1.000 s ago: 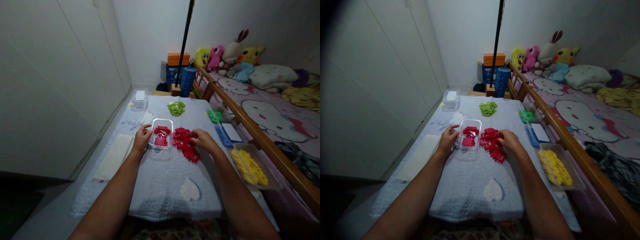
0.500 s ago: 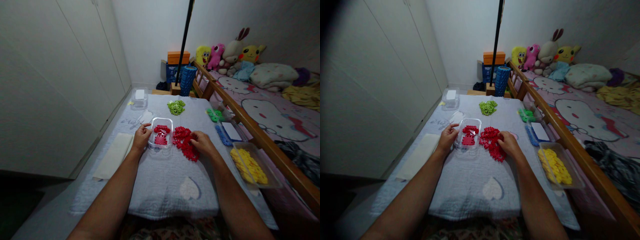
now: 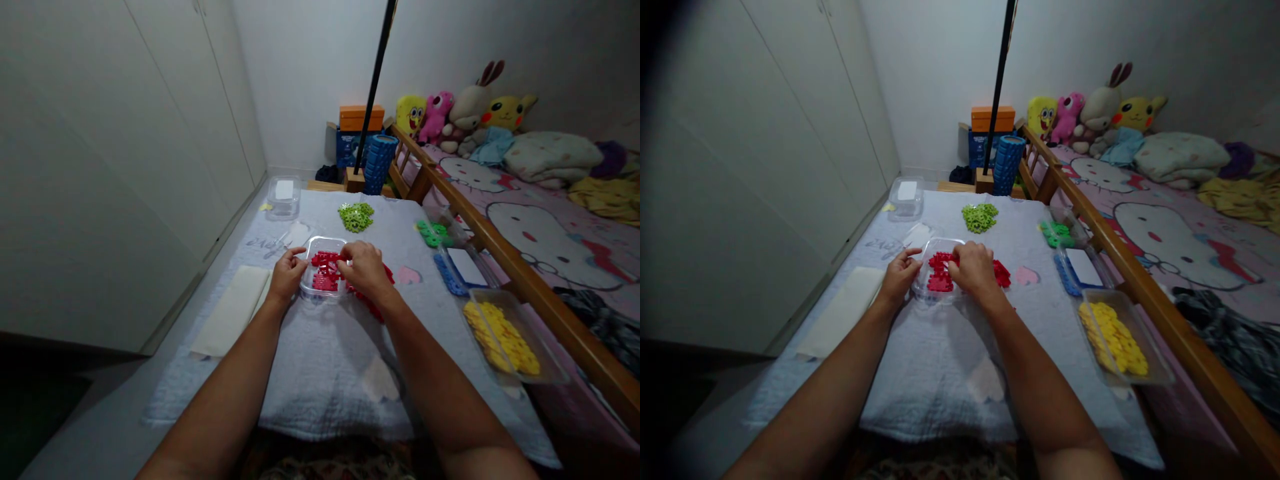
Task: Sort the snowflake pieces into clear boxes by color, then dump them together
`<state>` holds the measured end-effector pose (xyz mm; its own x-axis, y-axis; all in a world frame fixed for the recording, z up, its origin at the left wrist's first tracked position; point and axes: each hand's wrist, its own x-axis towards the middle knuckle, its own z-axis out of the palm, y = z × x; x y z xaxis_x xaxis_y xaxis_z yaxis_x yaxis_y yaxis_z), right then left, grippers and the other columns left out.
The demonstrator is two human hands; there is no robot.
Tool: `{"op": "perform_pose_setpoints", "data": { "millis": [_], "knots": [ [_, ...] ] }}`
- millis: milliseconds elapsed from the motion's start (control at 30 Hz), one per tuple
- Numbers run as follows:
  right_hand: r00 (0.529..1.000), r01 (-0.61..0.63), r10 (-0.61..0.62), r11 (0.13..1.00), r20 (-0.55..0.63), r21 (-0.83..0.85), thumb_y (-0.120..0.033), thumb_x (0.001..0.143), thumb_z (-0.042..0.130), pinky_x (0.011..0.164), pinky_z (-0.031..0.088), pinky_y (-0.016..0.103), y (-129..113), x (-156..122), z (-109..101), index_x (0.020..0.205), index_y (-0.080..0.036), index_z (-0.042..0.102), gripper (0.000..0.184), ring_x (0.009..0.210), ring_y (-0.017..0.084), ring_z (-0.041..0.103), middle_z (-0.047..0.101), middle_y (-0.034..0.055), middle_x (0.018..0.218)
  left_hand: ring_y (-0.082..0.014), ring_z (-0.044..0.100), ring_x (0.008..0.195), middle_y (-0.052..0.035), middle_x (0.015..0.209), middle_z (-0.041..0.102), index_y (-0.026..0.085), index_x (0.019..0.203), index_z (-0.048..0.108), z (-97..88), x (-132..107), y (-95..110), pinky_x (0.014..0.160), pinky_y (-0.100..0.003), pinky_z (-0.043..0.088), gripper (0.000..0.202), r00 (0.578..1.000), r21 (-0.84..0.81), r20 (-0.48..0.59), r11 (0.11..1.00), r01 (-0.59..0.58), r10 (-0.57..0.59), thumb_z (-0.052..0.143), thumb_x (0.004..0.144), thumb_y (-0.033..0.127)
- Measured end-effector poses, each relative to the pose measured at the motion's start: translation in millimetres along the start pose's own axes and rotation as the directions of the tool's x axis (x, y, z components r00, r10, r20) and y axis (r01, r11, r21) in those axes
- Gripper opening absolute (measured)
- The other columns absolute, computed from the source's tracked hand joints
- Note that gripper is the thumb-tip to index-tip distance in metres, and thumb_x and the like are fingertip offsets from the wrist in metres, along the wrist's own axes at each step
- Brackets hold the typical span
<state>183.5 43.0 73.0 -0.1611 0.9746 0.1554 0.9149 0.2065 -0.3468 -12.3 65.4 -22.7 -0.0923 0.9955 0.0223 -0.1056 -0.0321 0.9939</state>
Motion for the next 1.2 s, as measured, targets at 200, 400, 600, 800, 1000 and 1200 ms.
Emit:
{"op": "perform_pose_setpoints", "data": {
  "millis": [200, 400, 600, 800, 1000, 1200],
  "knots": [
    [0.996, 0.032, -0.012, 0.975, 0.094, -0.220, -0.032, 0.094, 0.059, 0.100, 0.036, 0.048, -17, -1, 23, 0.112, -0.018, 0.077, 0.029, 0.116, 0.034, 0.051, 0.065, 0.0178, 0.121, -0.0082, 0.035, 0.048, 0.0105, 0.058, 0.042, 0.016, 0.112, 0.067, -0.6, 1, -1, 0.050, -0.022, 0.025, 0.046, 1.000, 0.023, -0.011, 1.000, -0.014, 0.014, 0.074, 0.071, 0.035],
    [0.993, 0.074, -0.047, 0.962, 0.109, -0.264, -0.030, 0.094, 0.060, 0.106, 0.031, 0.053, -19, -5, 28, 0.106, -0.018, 0.080, 0.027, 0.117, 0.035, 0.048, 0.066, 0.0189, 0.122, -0.0078, 0.034, 0.048, 0.0106, 0.058, 0.041, 0.017, 0.112, 0.067, -0.9, 1, -2, 0.049, -0.022, 0.023, 0.046, 1.000, 0.008, -0.008, 1.000, -0.001, 0.001, 0.074, 0.071, 0.034],
    [0.987, 0.081, -0.049, 0.974, 0.150, -0.210, -0.029, 0.097, 0.054, 0.110, 0.029, 0.055, -18, -8, 28, 0.109, -0.017, 0.081, 0.032, 0.121, 0.035, 0.047, 0.066, 0.0186, 0.124, -0.0083, 0.034, 0.048, 0.0104, 0.057, 0.042, 0.016, 0.113, 0.067, -0.4, 0, 1, 0.049, -0.022, 0.024, 0.046, 1.000, 0.019, -0.003, 1.000, -0.009, 0.009, 0.074, 0.071, 0.034],
    [0.980, 0.129, -0.095, 0.973, 0.177, -0.192, -0.022, 0.097, 0.052, 0.117, 0.016, 0.065, -10, -12, 20, 0.108, -0.023, 0.081, 0.031, 0.120, 0.035, 0.051, 0.075, 0.0134, 0.115, -0.0083, 0.033, 0.048, 0.0107, 0.056, 0.040, 0.016, 0.113, 0.067, -0.3, 0, 1, 0.050, -0.022, 0.024, 0.045, 1.000, 0.018, -0.003, 1.000, -0.013, 0.013, 0.073, 0.072, 0.033],
    [0.955, 0.209, -0.151, 0.954, 0.256, -0.214, -0.018, 0.096, 0.052, 0.121, 0.005, 0.066, -12, -16, 23, 0.104, -0.023, 0.080, 0.029, 0.121, 0.033, 0.055, 0.078, 0.0130, 0.107, -0.0088, 0.036, 0.050, 0.0099, 0.057, 0.043, 0.015, 0.113, 0.067, -0.2, 0, 1, 0.051, -0.022, 0.027, 0.046, 1.000, 0.034, -0.007, 0.999, -0.020, 0.020, 0.073, 0.071, 0.033],
    [0.951, 0.186, -0.151, 0.976, 0.269, -0.111, -0.020, 0.098, 0.048, 0.122, 0.008, 0.062, -11, -18, 19, 0.109, -0.025, 0.079, 0.034, 0.126, 0.030, 0.056, 0.077, 0.0104, 0.116, -0.0084, 0.035, 0.050, 0.0103, 0.058, 0.041, 0.015, 0.112, 0.067, -0.4, 1, -1, 0.052, -0.022, 0.027, 0.045, 0.999, 0.050, -0.009, 0.998, -0.031, 0.032, 0.072, 0.072, 0.034]
  ]
}}
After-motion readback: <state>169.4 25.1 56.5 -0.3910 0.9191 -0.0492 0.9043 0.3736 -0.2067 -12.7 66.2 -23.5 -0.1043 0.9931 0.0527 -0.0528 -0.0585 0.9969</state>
